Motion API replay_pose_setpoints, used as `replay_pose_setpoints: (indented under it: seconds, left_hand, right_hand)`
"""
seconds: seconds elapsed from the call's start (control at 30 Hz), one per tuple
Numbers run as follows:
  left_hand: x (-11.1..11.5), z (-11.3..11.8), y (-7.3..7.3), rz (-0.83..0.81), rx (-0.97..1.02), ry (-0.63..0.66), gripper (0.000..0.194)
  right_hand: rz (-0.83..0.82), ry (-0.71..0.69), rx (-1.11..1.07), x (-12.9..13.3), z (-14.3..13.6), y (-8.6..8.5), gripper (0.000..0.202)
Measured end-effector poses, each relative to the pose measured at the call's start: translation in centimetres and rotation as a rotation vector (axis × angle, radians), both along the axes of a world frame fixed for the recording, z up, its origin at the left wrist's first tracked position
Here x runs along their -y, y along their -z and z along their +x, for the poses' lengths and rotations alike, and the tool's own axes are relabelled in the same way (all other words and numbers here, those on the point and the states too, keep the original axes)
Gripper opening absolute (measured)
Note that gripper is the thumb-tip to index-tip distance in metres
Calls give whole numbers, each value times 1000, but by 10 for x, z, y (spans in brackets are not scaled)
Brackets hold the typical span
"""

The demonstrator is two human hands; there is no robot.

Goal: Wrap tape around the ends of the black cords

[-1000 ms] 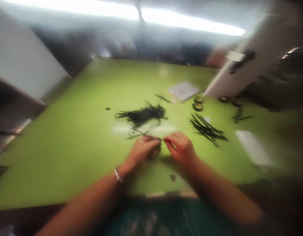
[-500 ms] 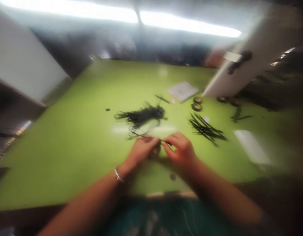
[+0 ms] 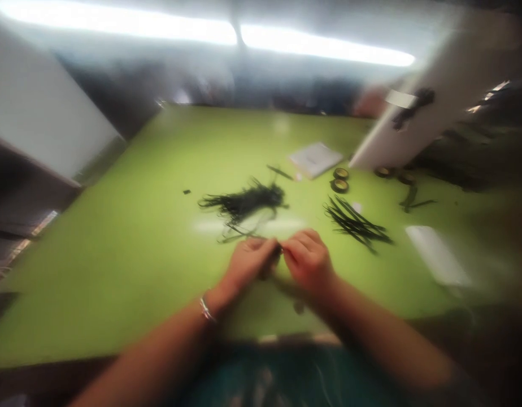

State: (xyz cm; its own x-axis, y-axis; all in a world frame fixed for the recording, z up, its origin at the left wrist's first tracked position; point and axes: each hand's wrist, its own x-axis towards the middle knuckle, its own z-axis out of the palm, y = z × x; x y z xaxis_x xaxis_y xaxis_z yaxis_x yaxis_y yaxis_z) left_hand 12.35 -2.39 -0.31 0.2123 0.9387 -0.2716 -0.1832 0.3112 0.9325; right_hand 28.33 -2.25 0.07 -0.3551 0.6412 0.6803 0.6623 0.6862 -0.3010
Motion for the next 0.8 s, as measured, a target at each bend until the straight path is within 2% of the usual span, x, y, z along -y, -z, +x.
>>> replay_pose_setpoints:
  seconds: [0.17, 0.3, 0.4, 0.5, 0.57, 0.63, 0.7, 0.8]
  left_hand:
    - [-3, -2, 8, -76, 91, 67, 47]
    - [-4, -4, 10, -87, 112, 46, 37]
    - [-5, -6, 8, -28, 87, -11, 29]
    - [-5, -7, 3, 53, -13, -51, 26]
    - [-4, -5, 0, 114, -87, -64, 26]
    - [-3, -3, -2, 177, -155, -74, 25]
    - [-1, -1, -4, 237, -206, -86, 23]
    - [0, 1, -7, 242, -205, -68, 24]
  right_hand:
    - [73, -35, 203, 4, 1, -1, 21]
    - [63, -74, 216, 4, 3, -2, 22]
    - [-92, -107, -24, -1, 10, -7, 19]
    - [-352, -4, -339, -6, 17, -14, 19]
    - [-505, 27, -390, -7, 17, -17, 18]
    - [-594, -7, -320, -6, 12, -16, 13]
    - [-583, -29, -230, -3, 6, -13, 11]
    - [-437, -14, -171, -2, 1, -8, 14]
